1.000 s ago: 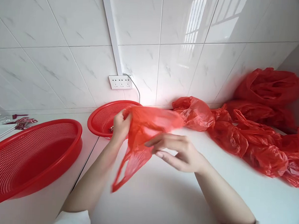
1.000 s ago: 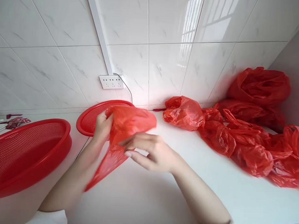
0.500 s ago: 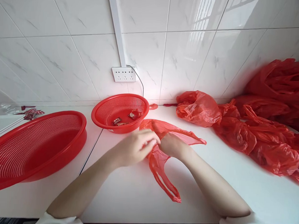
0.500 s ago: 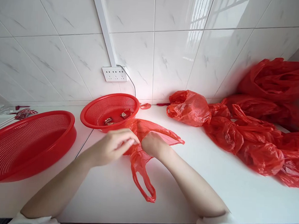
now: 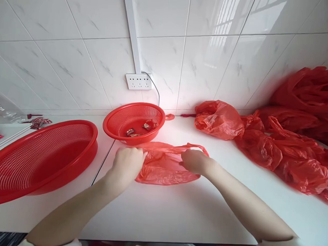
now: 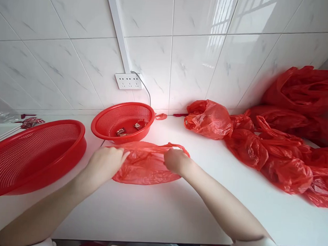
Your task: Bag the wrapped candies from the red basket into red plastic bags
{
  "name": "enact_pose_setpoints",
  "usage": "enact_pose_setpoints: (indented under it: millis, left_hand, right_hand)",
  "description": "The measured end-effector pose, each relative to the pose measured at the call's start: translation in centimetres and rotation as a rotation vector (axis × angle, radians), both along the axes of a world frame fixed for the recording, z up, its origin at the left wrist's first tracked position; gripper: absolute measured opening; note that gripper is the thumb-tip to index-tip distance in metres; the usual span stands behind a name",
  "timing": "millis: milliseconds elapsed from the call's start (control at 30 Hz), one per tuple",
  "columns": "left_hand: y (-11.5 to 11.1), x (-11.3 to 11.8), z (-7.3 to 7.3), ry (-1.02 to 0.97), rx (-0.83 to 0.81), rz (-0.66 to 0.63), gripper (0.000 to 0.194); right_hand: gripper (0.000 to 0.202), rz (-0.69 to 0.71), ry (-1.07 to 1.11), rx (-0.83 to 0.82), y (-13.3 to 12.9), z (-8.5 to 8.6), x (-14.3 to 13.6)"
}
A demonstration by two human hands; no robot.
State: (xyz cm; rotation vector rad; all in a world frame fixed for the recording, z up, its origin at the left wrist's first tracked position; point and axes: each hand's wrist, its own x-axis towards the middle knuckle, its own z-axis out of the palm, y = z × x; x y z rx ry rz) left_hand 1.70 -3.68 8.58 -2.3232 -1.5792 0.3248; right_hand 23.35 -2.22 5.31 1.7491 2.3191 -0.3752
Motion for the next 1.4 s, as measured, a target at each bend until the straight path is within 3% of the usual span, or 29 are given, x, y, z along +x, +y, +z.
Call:
enact_pose_setpoints:
  millis: [100, 167, 233, 333, 400, 500, 567, 633, 733, 800, 900, 1000, 1100, 1167, 1267, 1400]
  left_hand:
    - [0.0, 0.4, 0.8, 0.029, 0.072, -0.149, 0.024]
    - [0.0, 1.0, -0.6, 0.029, 0.048, -0.338, 0.022]
    - [0.2, 1.4, -2.6, -0.028, -0.057, -0.497, 0.025]
    - [0.9, 1.3, -4.9, -0.158, -0.311, -0.575, 0.028]
    - [1.4, 0.8, -5.6, -0.193, -0.445, -0.515, 0.03]
    - [2.1, -0.7, -5.6, -0.171, -0.499, -0.255, 0.033]
    - [2.5, -2.0, -5.4, -0.151, -0.442, -0.064, 0.034]
    - [2.8, -3.1, -5.2, -0.132, -0.403, 0.022, 0.034]
    - [2.8, -3.7, -5.0, -0.166, -0.471, 0.016, 0.052]
    - [2.4, -3.4, -5.0, -0.209, -0.51, -0.005, 0.068]
    - [1.7, -2.6, -5.0, -0.263, -0.538, -0.006, 0.059]
    - [1.3, -2.4, -5.4, -0.312, -0.556, 0.028, 0.058]
    - [1.7, -3.3, -5.9, -0.297, -0.576, 0.086, 0.088]
    - [2.2, -4.2, -6.3, -0.264, -0.61, 0.149, 0.108]
    - [2.8, -5.7, -6.5, -0.363, -0.637, 0.157, 0.107]
    - [3.0, -6.6, -6.4, -0.606, -0.603, 0.025, 0.093]
  right_hand:
    - [0.027, 0.122, -0.013, -0.144, -1.4, 1.2, -1.0]
    - [0.023, 0.234, -0.011, -0.123, -2.2, 1.8, -1.7]
    - [0.022, 0.386, 0.061, 0.014, -2.5, 2.0, -2.3]
    - [0.024, 0.55, 0.174, 0.25, -1.9, 0.6, -2.8]
    - [0.017, 0.536, 0.093, 0.298, -0.7, -1.3, -2.6]
    - [0.011, 0.482, -0.156, 0.241, 1.4, -4.2, -1.0]
    - [0.016, 0.433, -0.251, 0.217, 2.5, -5.1, 0.5]
    - [0.025, 0.382, -0.252, 0.173, 3.1, -4.8, 1.8]
    - [0.023, 0.411, -0.089, 0.184, 2.7, -2.7, 2.0]
    - [0.019, 0.473, 0.058, 0.356, 1.9, -1.5, 0.8]
    - [0.031, 0.524, 0.262, 0.53, 1.0, -1.3, -1.8]
    - [0.036, 0.546, 0.391, 0.329, 1.4, -3.6, -3.7]
    - [0.091, 0.477, 0.32, 0.012, 2.7, -6.6, -3.8]
    - [0.111, 0.372, 0.283, -0.18, 3.5, -8.0, -3.2]
    - [0.115, 0.268, 0.324, -0.309, 4.0, -8.8, -1.5]
    - [0.106, 0.274, 0.373, -0.247, 3.8, -8.2, 0.4]
